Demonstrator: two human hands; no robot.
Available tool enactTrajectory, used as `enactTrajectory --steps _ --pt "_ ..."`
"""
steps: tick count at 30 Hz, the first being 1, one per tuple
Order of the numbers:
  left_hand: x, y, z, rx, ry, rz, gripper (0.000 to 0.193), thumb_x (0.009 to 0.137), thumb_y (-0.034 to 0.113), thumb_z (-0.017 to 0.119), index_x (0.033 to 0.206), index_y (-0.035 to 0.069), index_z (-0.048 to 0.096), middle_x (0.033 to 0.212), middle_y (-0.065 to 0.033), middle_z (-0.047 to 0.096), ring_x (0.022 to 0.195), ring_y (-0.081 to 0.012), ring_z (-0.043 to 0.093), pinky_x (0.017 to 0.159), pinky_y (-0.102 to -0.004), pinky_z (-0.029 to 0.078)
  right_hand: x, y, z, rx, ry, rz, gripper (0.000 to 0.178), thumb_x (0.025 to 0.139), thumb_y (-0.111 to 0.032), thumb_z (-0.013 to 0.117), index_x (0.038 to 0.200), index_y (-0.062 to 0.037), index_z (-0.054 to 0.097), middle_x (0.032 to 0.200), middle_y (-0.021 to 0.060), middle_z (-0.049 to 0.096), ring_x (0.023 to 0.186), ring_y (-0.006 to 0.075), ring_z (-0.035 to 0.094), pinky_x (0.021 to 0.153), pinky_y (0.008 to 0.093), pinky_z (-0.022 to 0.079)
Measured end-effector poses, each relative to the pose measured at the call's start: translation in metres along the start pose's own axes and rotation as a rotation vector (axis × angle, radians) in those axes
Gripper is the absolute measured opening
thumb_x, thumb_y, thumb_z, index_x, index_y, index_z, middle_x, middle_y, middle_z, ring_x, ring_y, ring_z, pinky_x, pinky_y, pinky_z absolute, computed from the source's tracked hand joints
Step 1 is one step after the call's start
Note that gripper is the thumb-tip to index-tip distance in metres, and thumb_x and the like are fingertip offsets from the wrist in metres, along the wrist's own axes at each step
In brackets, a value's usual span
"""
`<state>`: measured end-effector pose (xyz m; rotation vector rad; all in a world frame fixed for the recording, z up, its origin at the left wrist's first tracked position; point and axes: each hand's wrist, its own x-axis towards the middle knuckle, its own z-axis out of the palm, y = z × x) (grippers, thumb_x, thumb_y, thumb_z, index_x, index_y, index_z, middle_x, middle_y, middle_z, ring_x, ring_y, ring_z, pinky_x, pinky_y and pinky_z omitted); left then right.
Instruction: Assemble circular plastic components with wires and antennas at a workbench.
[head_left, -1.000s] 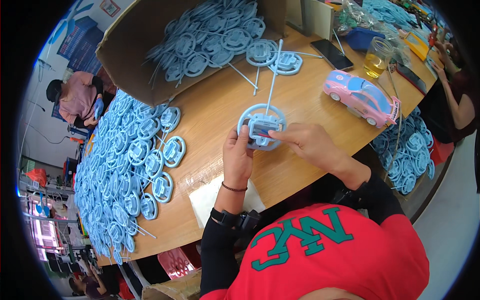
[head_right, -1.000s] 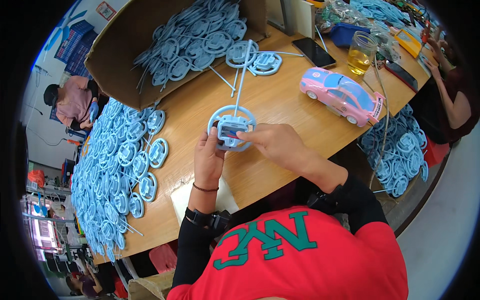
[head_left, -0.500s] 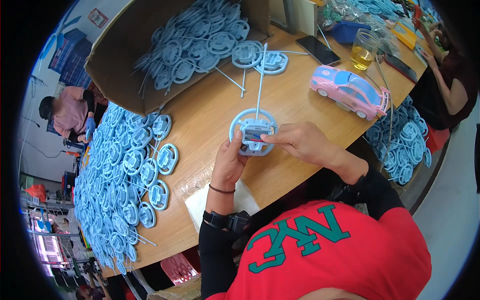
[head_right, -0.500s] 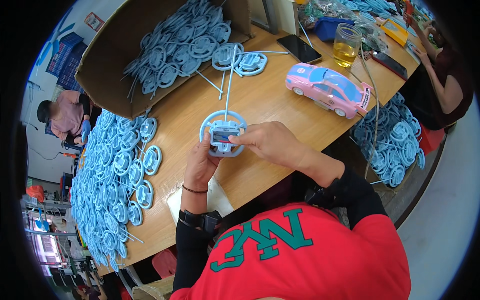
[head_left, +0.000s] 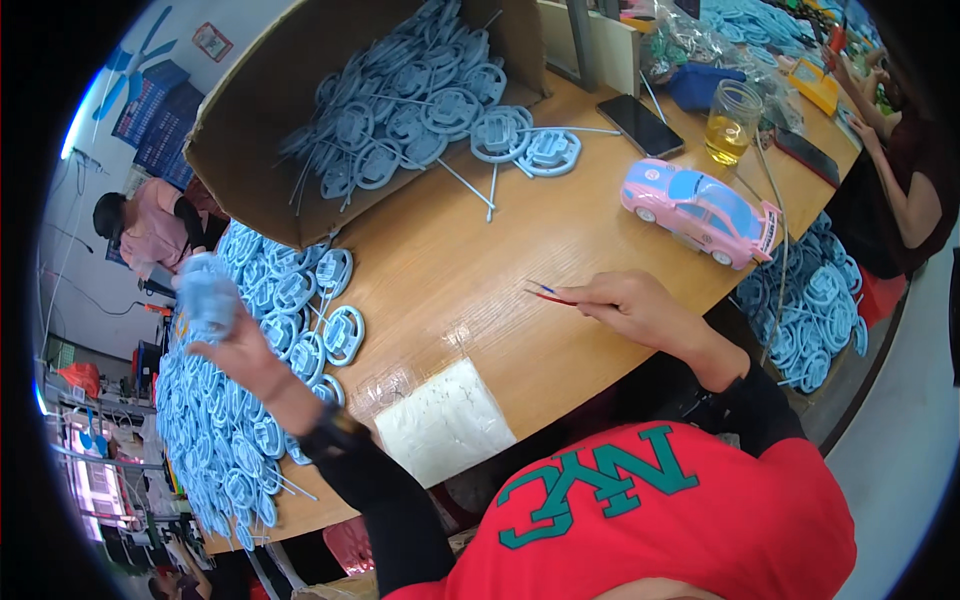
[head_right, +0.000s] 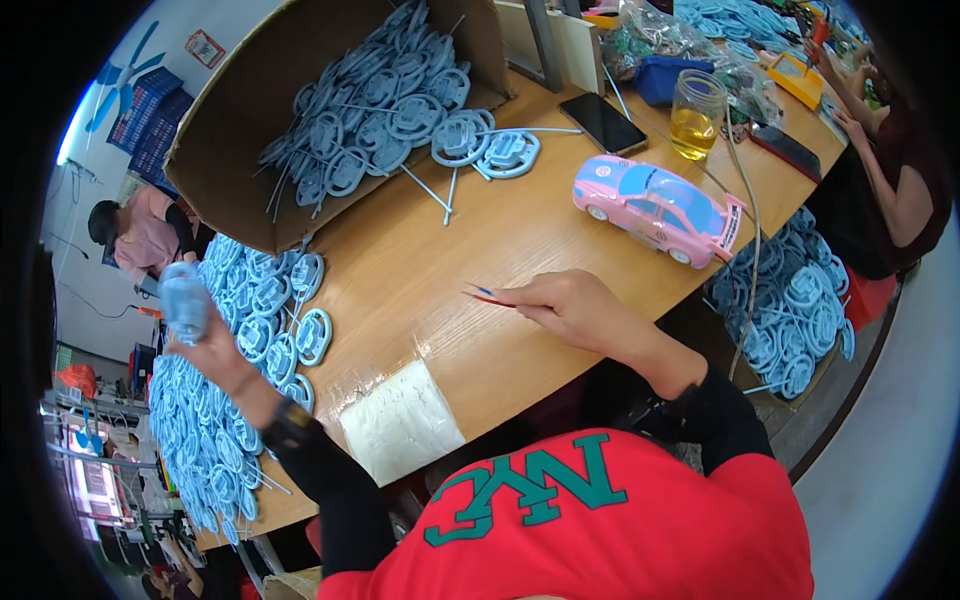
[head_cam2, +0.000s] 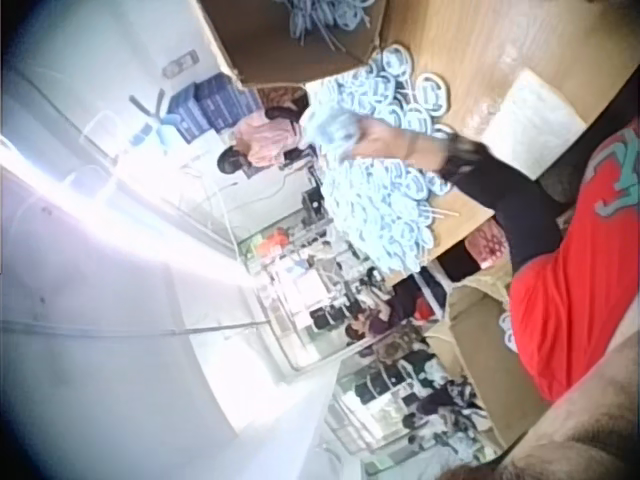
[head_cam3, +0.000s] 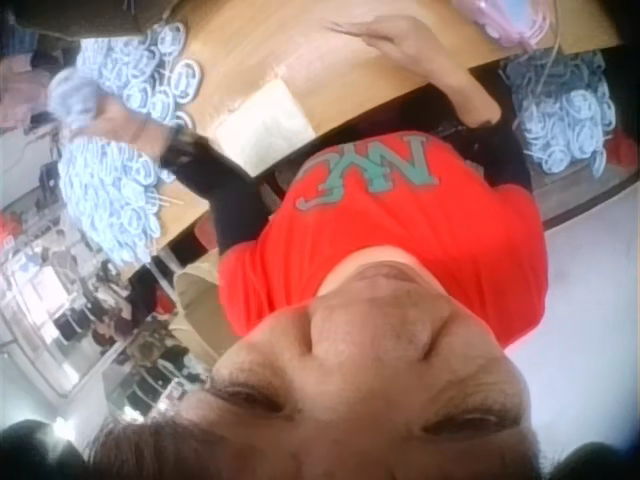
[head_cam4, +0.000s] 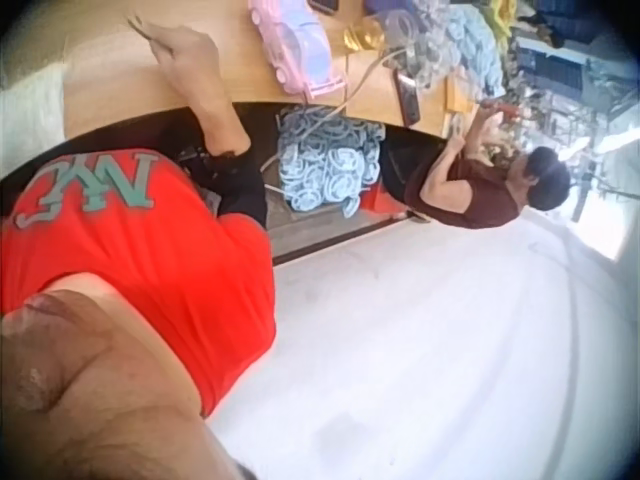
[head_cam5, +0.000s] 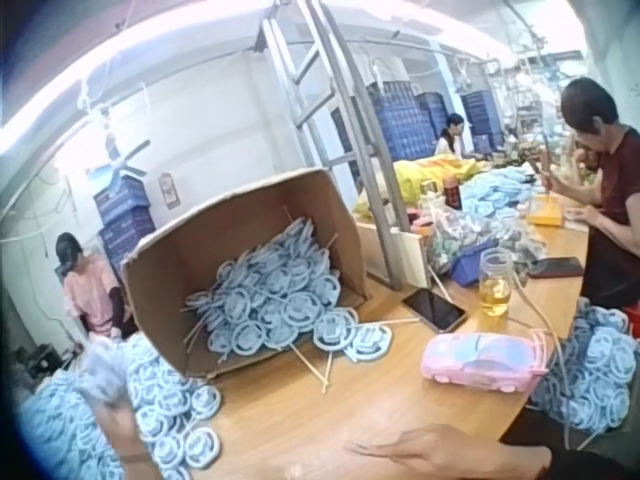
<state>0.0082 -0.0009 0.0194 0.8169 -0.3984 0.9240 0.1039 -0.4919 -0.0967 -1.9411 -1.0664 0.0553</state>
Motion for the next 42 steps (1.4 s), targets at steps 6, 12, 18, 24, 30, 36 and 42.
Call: enactTrajectory --steps 6,12,18,24,30,36,42 --pt "0.079 -0.097 0.039 0.231 -0.257 -0.314 0.059 0.093 0.036 0.051 0.138 0.004 0.032 0.143 -0.0181 0.03 0.132 -0.0304 0.031 0.108 -0.0506 0.025 -0.033 0.037 -0.009 0.159 0.083 0.105 0.032 0.087 -0.01 0.061 0.119 -0.008 0.065 0.085 0.013 0.068 0.073 0.0208 0.065 0.068 0.0308 0.049" --pt "0.024 -0.325 0.139 1.438 -0.768 -0.208 0.057 0.079 0.049 0.069 0.109 0.001 0.067 0.111 -0.0186 0.065 0.109 -0.028 0.059 0.091 -0.0373 0.045 -0.037 0.041 -0.019 0.595 -0.009 0.437 0.03 0.09 -0.009 0.062 0.12 -0.0024 0.064 0.082 0.0045 0.068 0.076 0.0092 0.063 0.072 0.0236 0.051" --pt "-0.023 -0.451 0.156 1.868 -1.074 -0.076 0.075 0.077 0.07 0.055 0.116 0.007 0.068 0.141 -0.0192 0.044 0.139 -0.04 0.025 0.112 -0.0548 0.02 -0.036 0.041 -0.021 0.687 0.007 0.501 0.032 0.09 -0.008 0.062 0.122 -0.0032 0.063 0.086 0.0034 0.068 0.078 0.0081 0.062 0.073 0.0234 0.051" --pt "-0.024 -0.403 0.141 1.939 -1.264 -0.405 0.073 0.081 0.072 0.046 0.119 0.013 0.066 0.146 -0.0101 0.04 0.14 -0.0394 0.023 0.108 -0.0658 0.013 -0.035 0.044 -0.023 0.716 0.005 0.49 0.033 0.09 -0.008 0.062 0.122 -0.0016 0.062 0.091 0.0052 0.069 0.08 0.009 0.063 0.074 0.0233 0.05" --pt "-0.027 -0.315 0.068 1.648 -1.379 -0.262 0.059 0.083 0.061 0.056 0.11 0.011 0.069 0.136 -0.0112 0.049 0.131 -0.0376 0.037 0.105 -0.0582 0.029 -0.031 0.04 -0.027 0.726 -0.015 0.493 0.033 0.089 -0.006 0.062 0.122 -0.0008 0.062 0.098 0.0083 0.07 0.08 0.0099 0.064 0.074 0.0237 0.05" --pt "0.064 -0.271 0.066 1.295 -0.849 -0.83 0.046 0.083 0.042 0.071 0.108 0.003 0.068 0.101 -0.01 0.069 0.095 -0.0212 0.064 0.085 -0.0304 0.049 -0.03 0.041 -0.027 0.69 -0.011 0.518 0.032 0.089 -0.005 0.063 0.12 0.0004 0.063 0.098 0.0087 0.07 0.08 0.0107 0.065 0.074 0.0233 0.05" --pt "0.147 -0.346 0.005 1.761 -0.721 -0.16 0.062 0.083 0.059 0.06 0.123 0.011 0.063 0.133 -0.0215 0.053 0.124 -0.0354 0.048 0.101 -0.0434 0.041 -0.029 0.038 -0.025 0.686 0.024 0.554 0.032 0.087 -0.004 0.065 0.118 0.0006 0.064 0.094 0.0093 0.07 0.08 0.0116 0.065 0.073 0.0239 0.051"
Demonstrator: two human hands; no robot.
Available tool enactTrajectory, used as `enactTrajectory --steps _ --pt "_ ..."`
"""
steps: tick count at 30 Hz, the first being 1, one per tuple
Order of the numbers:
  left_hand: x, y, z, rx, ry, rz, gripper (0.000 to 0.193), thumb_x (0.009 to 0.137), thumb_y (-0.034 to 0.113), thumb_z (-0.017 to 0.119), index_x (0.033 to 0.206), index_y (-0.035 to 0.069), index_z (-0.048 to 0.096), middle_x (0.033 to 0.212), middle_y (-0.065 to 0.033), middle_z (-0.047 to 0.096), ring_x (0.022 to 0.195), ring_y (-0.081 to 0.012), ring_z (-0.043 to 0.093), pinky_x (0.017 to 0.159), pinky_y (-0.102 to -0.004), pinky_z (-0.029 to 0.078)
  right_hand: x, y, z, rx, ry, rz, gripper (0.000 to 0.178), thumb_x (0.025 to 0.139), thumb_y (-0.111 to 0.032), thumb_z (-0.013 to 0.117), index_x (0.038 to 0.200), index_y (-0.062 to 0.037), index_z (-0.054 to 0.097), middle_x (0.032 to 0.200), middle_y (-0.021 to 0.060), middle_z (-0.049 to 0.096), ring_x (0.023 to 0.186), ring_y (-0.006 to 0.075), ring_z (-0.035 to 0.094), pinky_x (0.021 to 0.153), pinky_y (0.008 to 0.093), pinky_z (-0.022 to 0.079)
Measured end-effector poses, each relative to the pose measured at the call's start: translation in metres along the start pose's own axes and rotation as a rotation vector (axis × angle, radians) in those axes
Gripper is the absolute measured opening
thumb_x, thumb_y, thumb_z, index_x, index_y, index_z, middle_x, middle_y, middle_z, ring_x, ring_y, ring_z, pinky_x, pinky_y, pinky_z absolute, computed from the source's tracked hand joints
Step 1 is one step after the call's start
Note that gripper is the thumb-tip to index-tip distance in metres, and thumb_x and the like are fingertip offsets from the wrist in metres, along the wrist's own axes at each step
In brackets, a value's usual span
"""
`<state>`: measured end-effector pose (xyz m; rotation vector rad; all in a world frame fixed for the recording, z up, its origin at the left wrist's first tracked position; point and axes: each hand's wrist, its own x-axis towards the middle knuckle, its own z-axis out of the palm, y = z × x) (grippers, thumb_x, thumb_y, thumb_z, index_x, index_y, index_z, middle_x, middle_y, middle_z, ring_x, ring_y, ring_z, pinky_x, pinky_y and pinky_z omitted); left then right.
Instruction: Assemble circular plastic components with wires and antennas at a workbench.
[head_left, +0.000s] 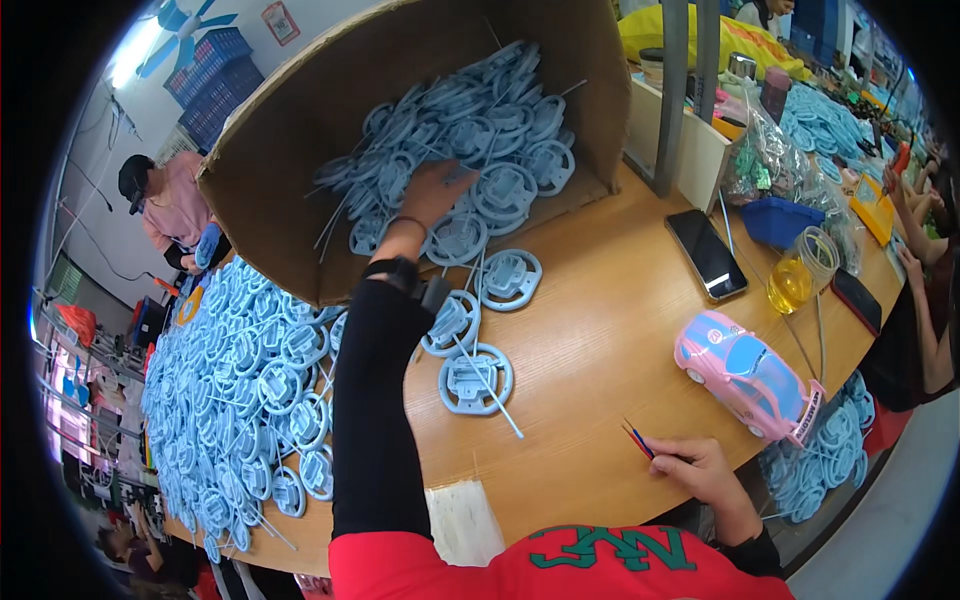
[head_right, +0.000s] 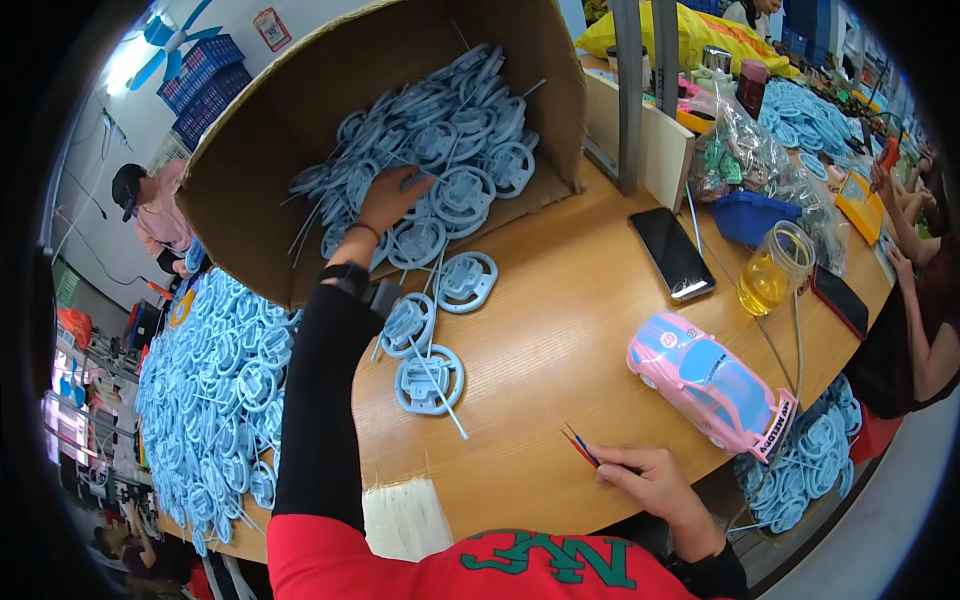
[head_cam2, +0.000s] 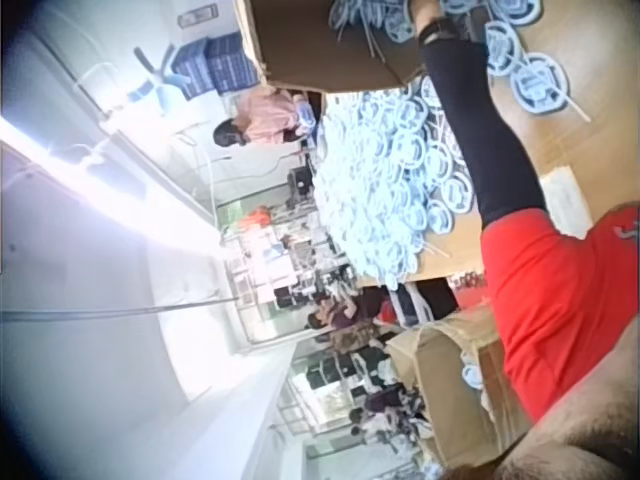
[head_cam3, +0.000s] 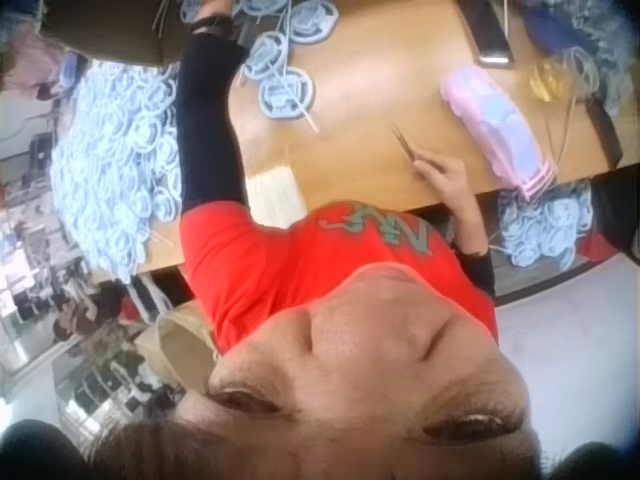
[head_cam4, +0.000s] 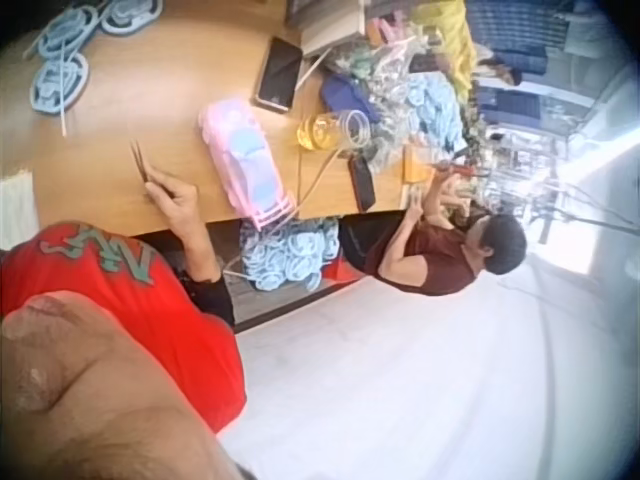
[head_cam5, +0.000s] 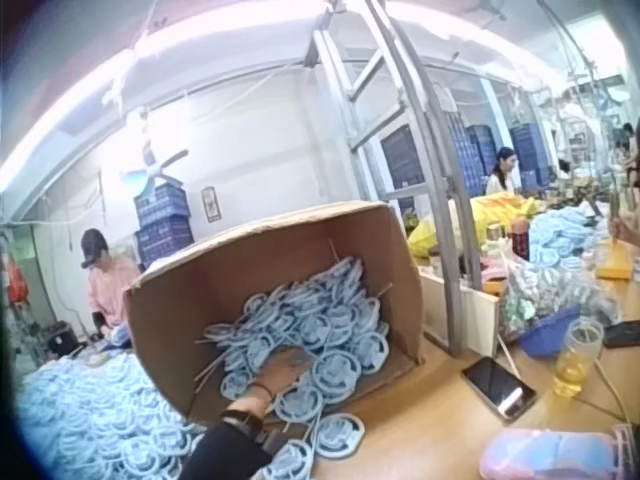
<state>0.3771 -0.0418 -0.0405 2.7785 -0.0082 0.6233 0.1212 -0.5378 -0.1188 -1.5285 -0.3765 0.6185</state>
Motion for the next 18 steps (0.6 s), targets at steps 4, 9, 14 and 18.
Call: enactTrajectory --steps 4,9,14,18 --pt "-0.005 0.028 0.047 0.139 -0.108 -0.273 0.089 0.078 0.08 0.043 0.146 0.021 0.037 0.155 -0.0227 0.011 0.143 -0.0466 0.003 0.108 -0.0669 0.017 0.001 0.0 0.002 0.0 0.073 0.006 0.03 0.085 0.001 0.064 0.115 0.0034 0.065 0.089 0.0101 0.069 0.076 0.0132 0.065 0.069 0.0248 0.051" --pt "-0.043 0.035 0.058 0.085 -0.122 -0.137 0.086 0.079 0.075 0.049 0.144 0.019 0.04 0.152 -0.026 0.018 0.142 -0.0459 0.007 0.106 -0.0671 0.021 -0.001 0.003 0.002 -0.014 0.066 0.017 0.03 0.087 -0.002 0.064 0.117 0.0018 0.064 0.089 0.0084 0.07 0.078 0.0114 0.065 0.071 0.0239 0.051" --pt "-0.083 0.056 0.031 0.084 -0.24 -0.046 0.088 0.076 0.07 0.059 0.144 0.018 0.038 0.149 -0.0293 0.023 0.141 -0.0462 0.013 0.11 -0.0567 0.024 0.0 0.011 0.002 -0.023 0.064 -0.012 0.03 0.087 -0.003 0.064 0.117 0.0018 0.064 0.088 0.0074 0.069 0.077 0.0108 0.065 0.071 0.0239 0.051" --pt "-0.12 0.065 0.02 0.081 -0.324 -0.011 0.093 0.074 0.07 0.062 0.146 0.018 0.034 0.147 -0.0313 0.025 0.14 -0.0471 0.016 0.111 -0.0539 0.024 -0.001 0.009 0.005 -0.074 0.047 -0.015 0.031 0.087 -0.003 0.064 0.118 0.0001 0.064 0.086 0.0057 0.069 0.076 0.0098 0.064 0.07 0.0233 0.051"
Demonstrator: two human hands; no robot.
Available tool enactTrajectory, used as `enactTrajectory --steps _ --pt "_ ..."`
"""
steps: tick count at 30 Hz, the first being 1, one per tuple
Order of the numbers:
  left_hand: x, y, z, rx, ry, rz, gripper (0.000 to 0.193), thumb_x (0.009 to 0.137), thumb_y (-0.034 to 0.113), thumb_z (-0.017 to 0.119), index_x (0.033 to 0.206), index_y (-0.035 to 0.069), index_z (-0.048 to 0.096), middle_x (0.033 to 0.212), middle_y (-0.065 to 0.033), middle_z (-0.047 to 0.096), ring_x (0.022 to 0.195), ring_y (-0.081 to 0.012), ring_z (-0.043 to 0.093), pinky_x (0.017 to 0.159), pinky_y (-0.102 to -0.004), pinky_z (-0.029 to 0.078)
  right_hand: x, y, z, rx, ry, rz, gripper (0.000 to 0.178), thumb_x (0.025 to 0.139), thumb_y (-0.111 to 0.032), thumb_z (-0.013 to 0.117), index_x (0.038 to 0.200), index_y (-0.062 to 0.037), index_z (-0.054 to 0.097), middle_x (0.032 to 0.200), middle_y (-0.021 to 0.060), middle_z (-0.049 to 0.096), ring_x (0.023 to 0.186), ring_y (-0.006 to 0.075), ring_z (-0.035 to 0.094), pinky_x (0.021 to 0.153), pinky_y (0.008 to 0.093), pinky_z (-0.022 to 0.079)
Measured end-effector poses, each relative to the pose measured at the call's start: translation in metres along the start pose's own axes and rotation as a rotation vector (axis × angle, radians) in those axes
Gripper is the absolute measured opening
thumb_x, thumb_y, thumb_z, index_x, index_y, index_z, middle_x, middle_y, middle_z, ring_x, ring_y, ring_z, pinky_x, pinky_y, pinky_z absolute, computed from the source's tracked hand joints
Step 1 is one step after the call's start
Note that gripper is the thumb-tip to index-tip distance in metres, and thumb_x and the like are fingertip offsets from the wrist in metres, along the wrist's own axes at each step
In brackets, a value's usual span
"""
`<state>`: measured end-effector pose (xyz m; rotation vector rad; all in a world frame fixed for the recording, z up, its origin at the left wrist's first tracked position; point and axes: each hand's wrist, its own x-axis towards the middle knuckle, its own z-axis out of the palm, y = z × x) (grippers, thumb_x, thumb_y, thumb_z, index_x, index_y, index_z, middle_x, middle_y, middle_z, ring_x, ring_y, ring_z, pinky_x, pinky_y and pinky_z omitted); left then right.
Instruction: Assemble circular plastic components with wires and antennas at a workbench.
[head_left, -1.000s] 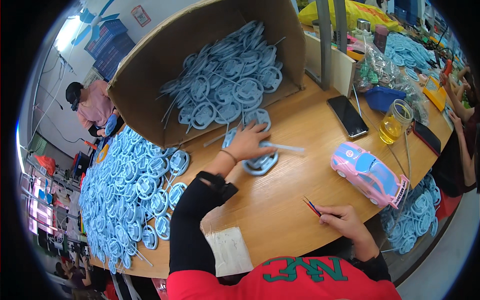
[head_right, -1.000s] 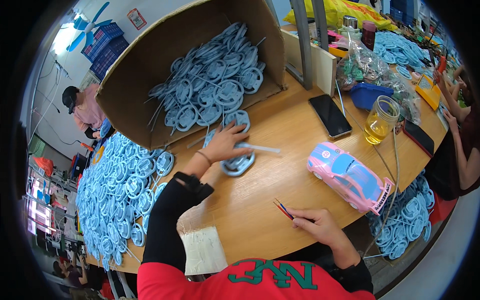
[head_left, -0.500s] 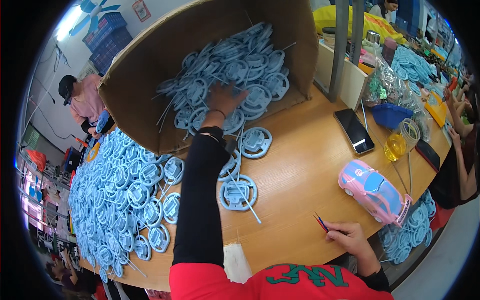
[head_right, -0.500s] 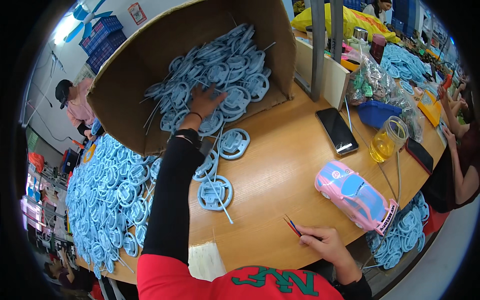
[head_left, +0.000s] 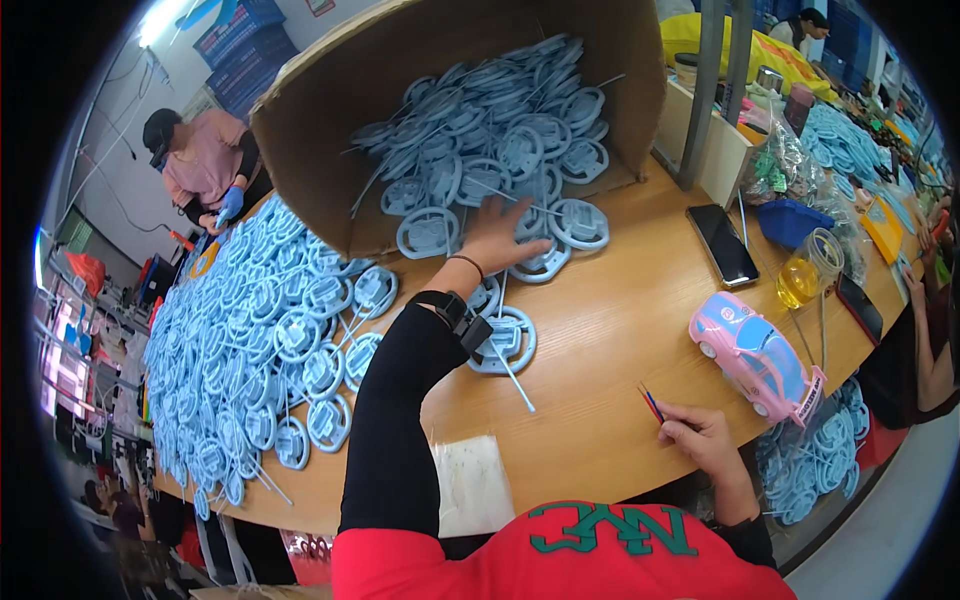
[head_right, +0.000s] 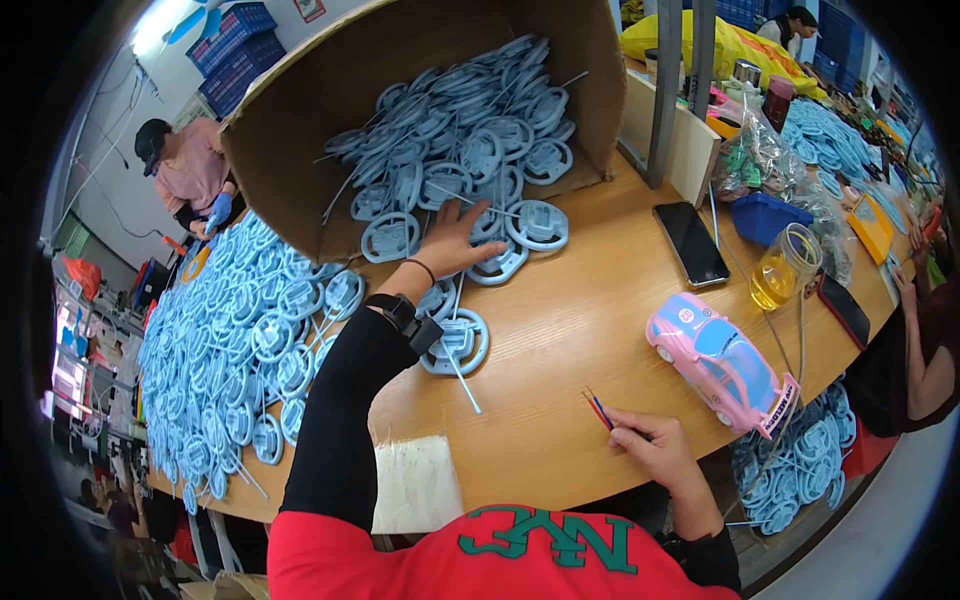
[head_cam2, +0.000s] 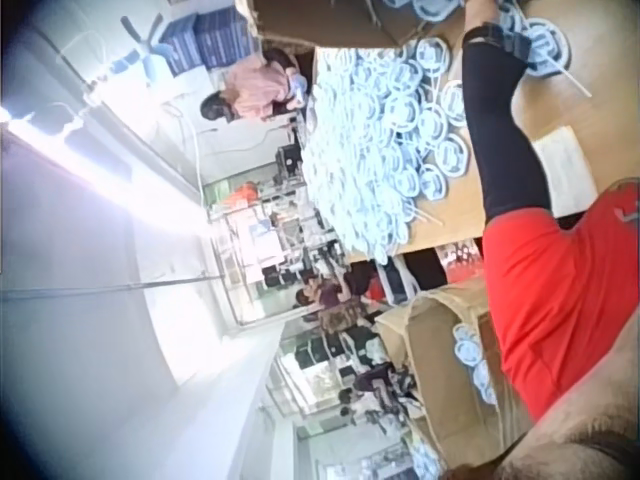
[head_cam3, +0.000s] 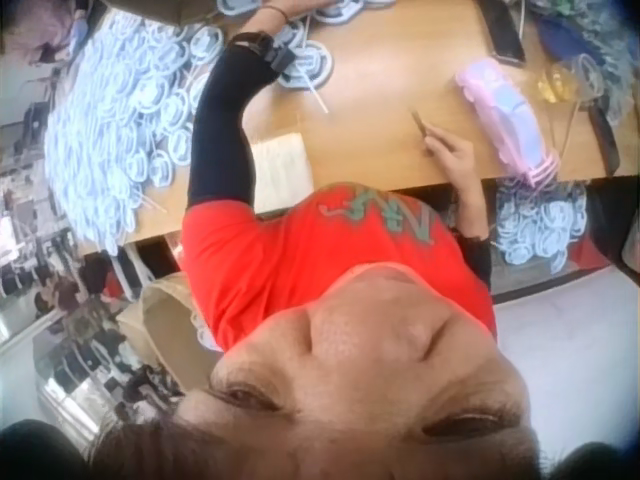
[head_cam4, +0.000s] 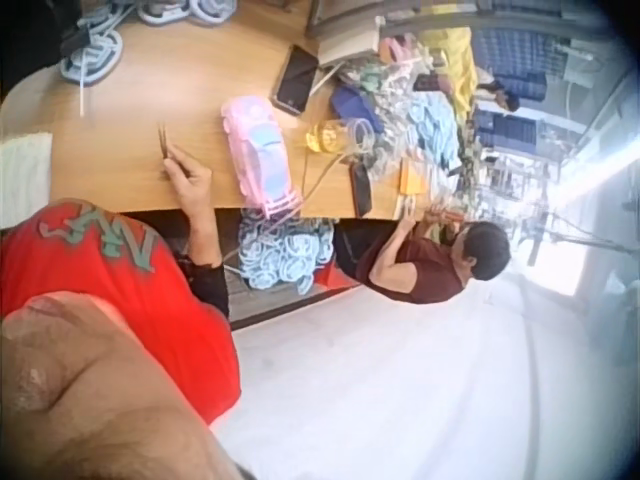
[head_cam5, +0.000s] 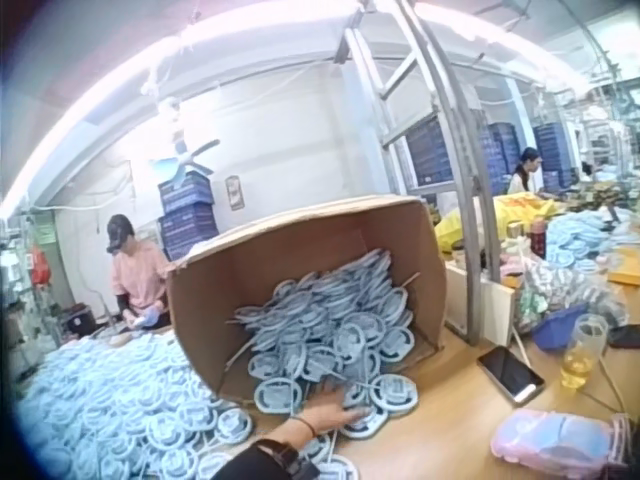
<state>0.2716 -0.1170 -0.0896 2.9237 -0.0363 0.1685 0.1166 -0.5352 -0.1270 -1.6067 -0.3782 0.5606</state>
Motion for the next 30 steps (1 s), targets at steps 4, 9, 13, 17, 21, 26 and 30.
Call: enactTrajectory --steps 4,9,13,17,21,26,30 --pt "-0.033 0.009 -0.007 -0.037 -0.062 0.07 0.088 0.079 0.06 0.065 0.148 0.017 0.031 0.143 -0.0321 0.03 0.135 -0.048 0.027 0.109 -0.0498 0.03 -0.001 -0.006 0.002 -0.033 -0.012 -0.001 0.032 0.088 -0.004 0.063 0.119 -0.0016 0.064 0.083 0.0039 0.067 0.074 0.009 0.062 0.07 0.0229 0.05" --pt "-0.059 0.005 -0.063 -0.154 -0.137 0.135 0.055 0.086 0.037 0.064 0.132 0.01 0.053 0.108 -0.0208 0.065 0.1 -0.0341 0.063 0.087 -0.0393 0.05 -0.003 -0.002 -0.001 -0.049 -0.001 -0.01 0.032 0.088 -0.005 0.063 0.12 -0.002 0.064 0.083 0.0035 0.067 0.075 0.0086 0.062 0.07 0.0231 0.049" --pt "-0.084 -0.049 -0.092 0.031 0.294 -0.214 0.026 0.084 0.02 0.059 0.104 0.005 0.068 0.09 -0.0202 0.068 0.089 -0.0372 0.065 0.081 -0.044 0.051 -0.003 0.0 0.002 -0.052 -0.005 -0.009 0.032 0.088 -0.006 0.063 0.12 -0.0021 0.064 0.082 0.0029 0.067 0.074 0.0083 0.061 0.07 0.0232 0.049" --pt "-0.102 -0.113 -0.051 0.215 0.066 -0.113 0.044 0.076 0.021 0.065 0.116 0.005 0.062 0.116 -0.0228 0.06 0.109 -0.0393 0.056 0.094 -0.044 0.047 -0.003 0.001 0.003 -0.052 -0.017 -0.028 0.032 0.088 -0.007 0.063 0.12 -0.0021 0.064 0.081 0.0024 0.066 0.073 0.0082 0.061 0.069 0.0231 0.05" --pt "-0.111 -0.112 -0.009 0.217 0.068 -0.062 0.072 0.069 0.026 0.071 0.132 0.001 0.047 0.144 -0.0256 0.036 0.134 -0.0433 0.032 0.111 -0.0448 0.03 -0.004 0.0 0.005 -0.083 -0.012 -0.033 0.032 0.088 -0.007 0.062 0.12 -0.0021 0.064 0.081 0.0021 0.066 0.072 0.0082 0.06 0.068 0.0233 0.05" --pt "-0.102 -0.071 -0.007 0.23 0.163 -0.171 0.064 0.07 0.033 0.074 0.122 0.002 0.053 0.131 -0.025 0.048 0.125 -0.04 0.044 0.103 -0.0452 0.04 -0.004 -0.001 0.006 -0.086 -0.014 -0.055 0.032 0.088 -0.007 0.062 0.12 -0.0024 0.064 0.08 0.0022 0.066 0.072 0.0082 0.061 0.068 0.0233 0.05" --pt "-0.103 -0.056 -0.012 0.3 0.215 -0.259 0.03 0.081 0.021 0.062 0.103 0.001 0.058 0.102 -0.0206 0.064 0.092 -0.0384 0.065 0.078 -0.044 0.054 -0.005 0.003 0.009 -0.134 0.003 -0.168 0.031 0.089 -0.011 0.062 0.118 -0.0023 0.065 0.074 -0.0003 0.064 0.06 0.0036 0.051 0.052 0.019 0.039"
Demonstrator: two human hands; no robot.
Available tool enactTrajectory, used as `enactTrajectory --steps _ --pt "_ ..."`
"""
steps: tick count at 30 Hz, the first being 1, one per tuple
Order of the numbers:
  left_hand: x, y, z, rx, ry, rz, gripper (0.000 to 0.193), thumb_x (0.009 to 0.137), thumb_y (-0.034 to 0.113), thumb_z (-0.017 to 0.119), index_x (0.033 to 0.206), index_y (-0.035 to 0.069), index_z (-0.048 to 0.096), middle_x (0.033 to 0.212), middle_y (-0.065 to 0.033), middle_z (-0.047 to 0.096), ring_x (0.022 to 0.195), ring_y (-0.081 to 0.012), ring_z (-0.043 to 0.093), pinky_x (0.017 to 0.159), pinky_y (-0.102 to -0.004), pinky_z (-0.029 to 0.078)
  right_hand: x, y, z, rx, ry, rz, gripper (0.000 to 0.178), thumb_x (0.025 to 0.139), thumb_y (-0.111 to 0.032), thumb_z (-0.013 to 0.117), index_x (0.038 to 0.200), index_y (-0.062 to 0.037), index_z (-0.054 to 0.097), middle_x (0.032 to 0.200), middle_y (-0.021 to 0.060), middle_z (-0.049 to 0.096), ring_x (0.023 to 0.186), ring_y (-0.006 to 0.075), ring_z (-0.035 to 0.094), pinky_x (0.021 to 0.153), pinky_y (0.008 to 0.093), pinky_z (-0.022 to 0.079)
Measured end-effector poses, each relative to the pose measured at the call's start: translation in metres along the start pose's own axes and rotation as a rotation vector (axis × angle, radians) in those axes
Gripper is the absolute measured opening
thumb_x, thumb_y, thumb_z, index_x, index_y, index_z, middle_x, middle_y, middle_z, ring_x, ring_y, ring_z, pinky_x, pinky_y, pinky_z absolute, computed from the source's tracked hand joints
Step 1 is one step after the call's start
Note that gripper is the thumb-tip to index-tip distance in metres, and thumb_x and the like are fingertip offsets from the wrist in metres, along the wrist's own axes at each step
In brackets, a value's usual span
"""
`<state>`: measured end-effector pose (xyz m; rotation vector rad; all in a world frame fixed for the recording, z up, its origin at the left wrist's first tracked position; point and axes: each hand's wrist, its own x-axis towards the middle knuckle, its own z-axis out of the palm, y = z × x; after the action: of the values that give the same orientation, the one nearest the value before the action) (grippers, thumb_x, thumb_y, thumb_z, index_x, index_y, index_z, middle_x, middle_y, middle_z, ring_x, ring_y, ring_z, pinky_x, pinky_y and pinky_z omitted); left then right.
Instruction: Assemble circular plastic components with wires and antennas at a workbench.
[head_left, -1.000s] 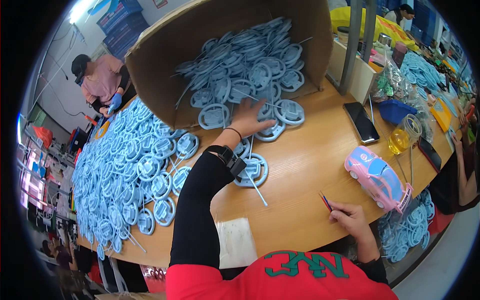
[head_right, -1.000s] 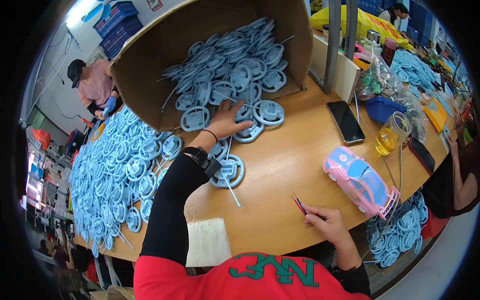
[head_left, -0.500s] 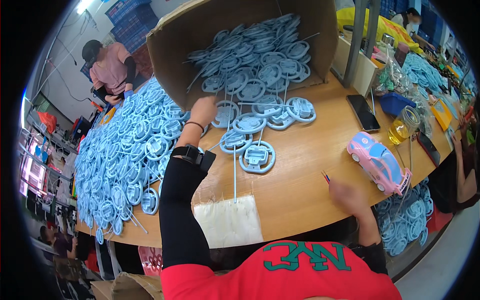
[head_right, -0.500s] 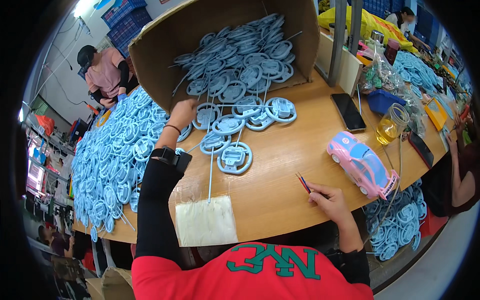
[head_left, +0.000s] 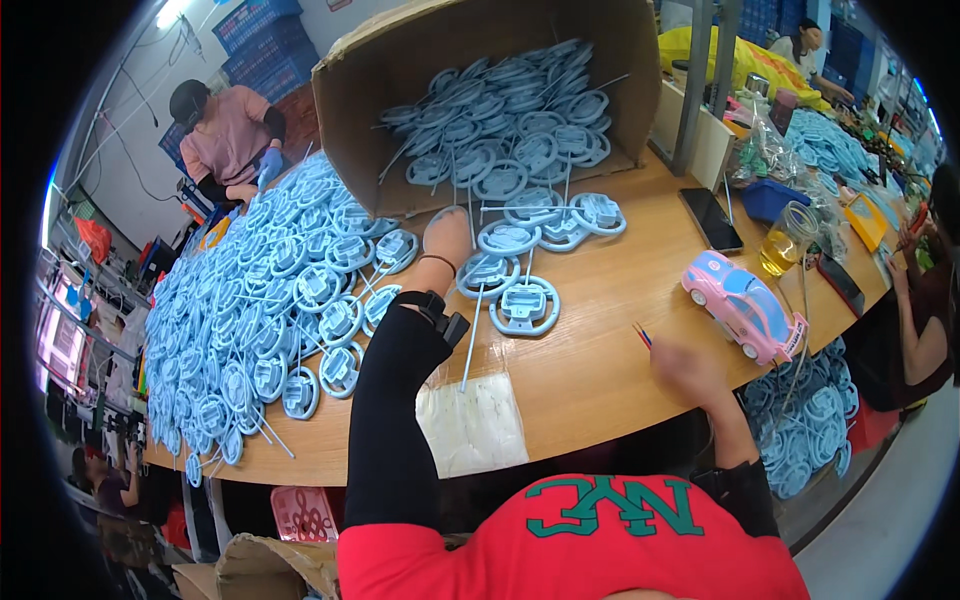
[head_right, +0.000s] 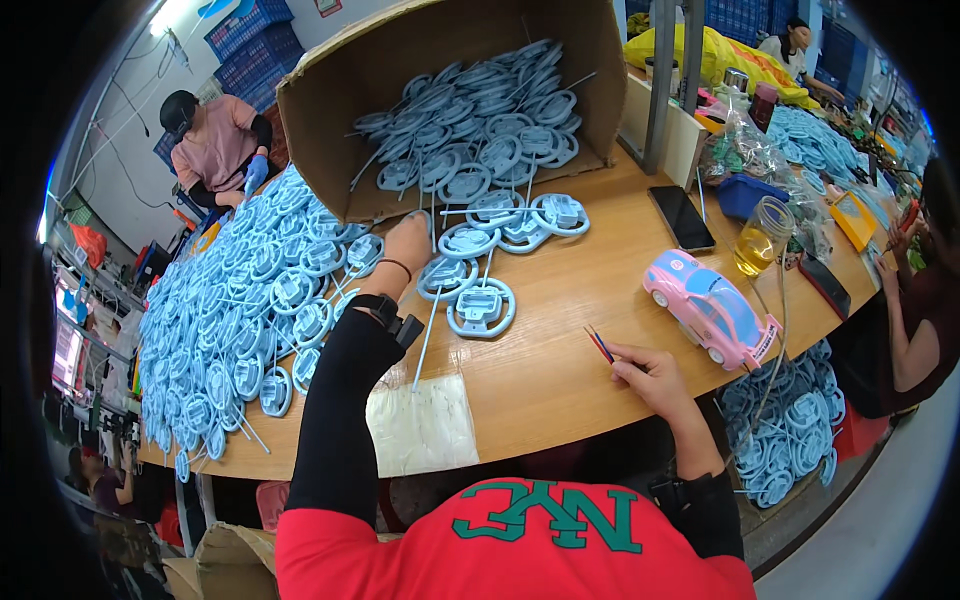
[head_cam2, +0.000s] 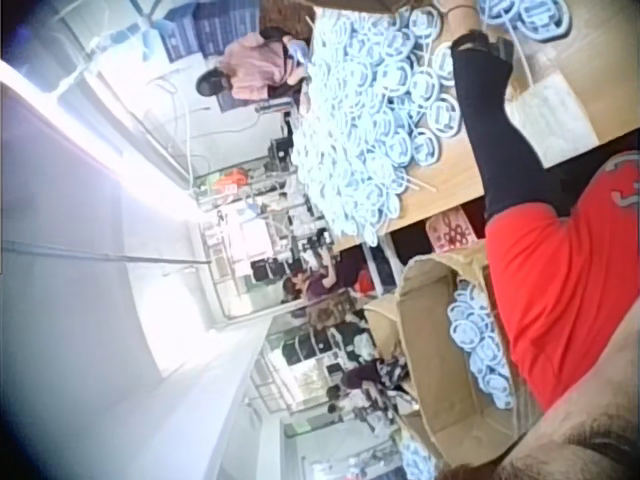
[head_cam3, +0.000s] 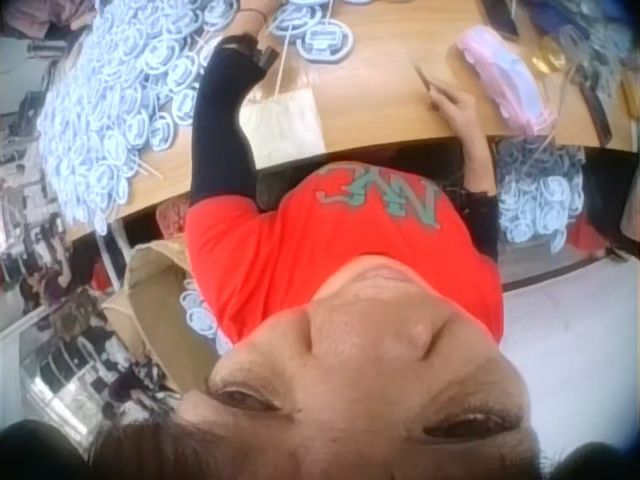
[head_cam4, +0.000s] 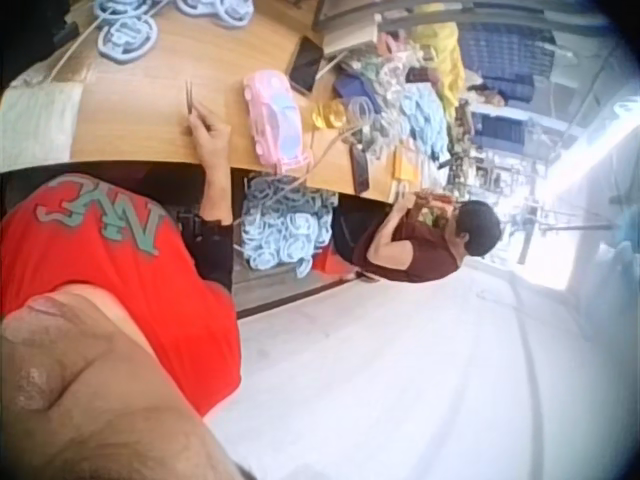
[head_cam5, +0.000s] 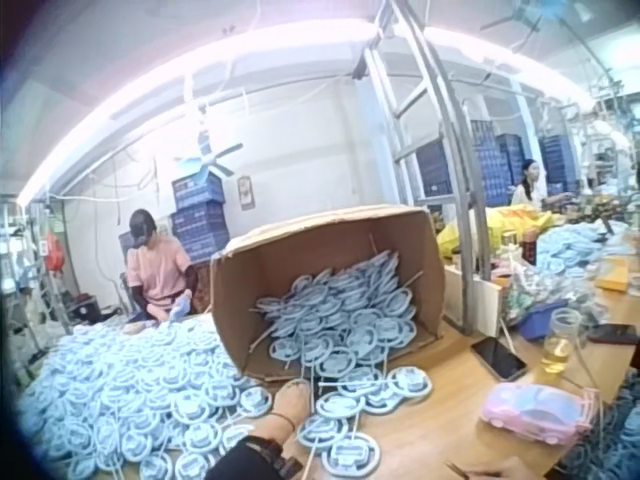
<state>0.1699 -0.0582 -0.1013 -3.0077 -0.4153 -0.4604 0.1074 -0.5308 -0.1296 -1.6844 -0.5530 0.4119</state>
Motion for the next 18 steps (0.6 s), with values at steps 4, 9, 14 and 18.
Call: enactTrajectory --steps 4,9,14,18 --pt "-0.02 -0.023 -0.045 -0.03 0.174 -0.198 0.017 0.086 0.013 0.053 0.093 -0.001 0.06 0.084 -0.0205 0.068 0.078 -0.0344 0.068 0.069 -0.0417 0.056 -0.001 0.004 0.004 -0.055 -0.028 -0.042 0.032 0.089 -0.01 0.061 0.119 -0.0002 0.064 0.078 0.0 0.065 0.065 0.006 0.055 0.057 0.0221 0.043" --pt "-0.088 -0.006 -0.113 -0.993 0.226 -0.295 0.026 0.092 0.016 0.057 0.11 -0.001 0.061 0.087 -0.0121 0.068 0.075 -0.0192 0.066 0.067 -0.0308 0.055 0.002 -0.027 0.028 -0.27 -0.077 -0.246 0.03 0.089 -0.01 0.061 0.118 -0.005 0.065 0.079 0.0059 0.066 0.069 0.0162 0.061 0.063 0.0291 0.047" --pt "-0.143 0.074 -0.093 -1.74 -0.143 -0.265 0.025 0.095 0.019 0.058 0.113 0.001 0.061 0.095 -0.0028 0.066 0.078 -0.0096 0.062 0.069 -0.0248 0.053 0.022 -0.077 0.055 -0.63 0.003 -0.575 0.028 0.086 -0.011 0.06 0.113 -0.0133 0.068 0.077 0.0115 0.062 0.072 0.0293 0.061 0.062 0.0392 0.048" --pt "-0.164 0.117 -0.085 -1.899 -0.179 -0.228 0.025 0.097 0.02 0.056 0.114 0.002 0.059 0.096 -0.004 0.066 0.083 -0.012 0.064 0.075 -0.028 0.054 0.027 -0.088 0.057 -0.766 0.002 -0.572 0.028 0.085 -0.009 0.059 0.11 -0.0153 0.069 0.077 0.0105 0.062 0.071 0.0283 0.063 0.061 0.0403 0.048"
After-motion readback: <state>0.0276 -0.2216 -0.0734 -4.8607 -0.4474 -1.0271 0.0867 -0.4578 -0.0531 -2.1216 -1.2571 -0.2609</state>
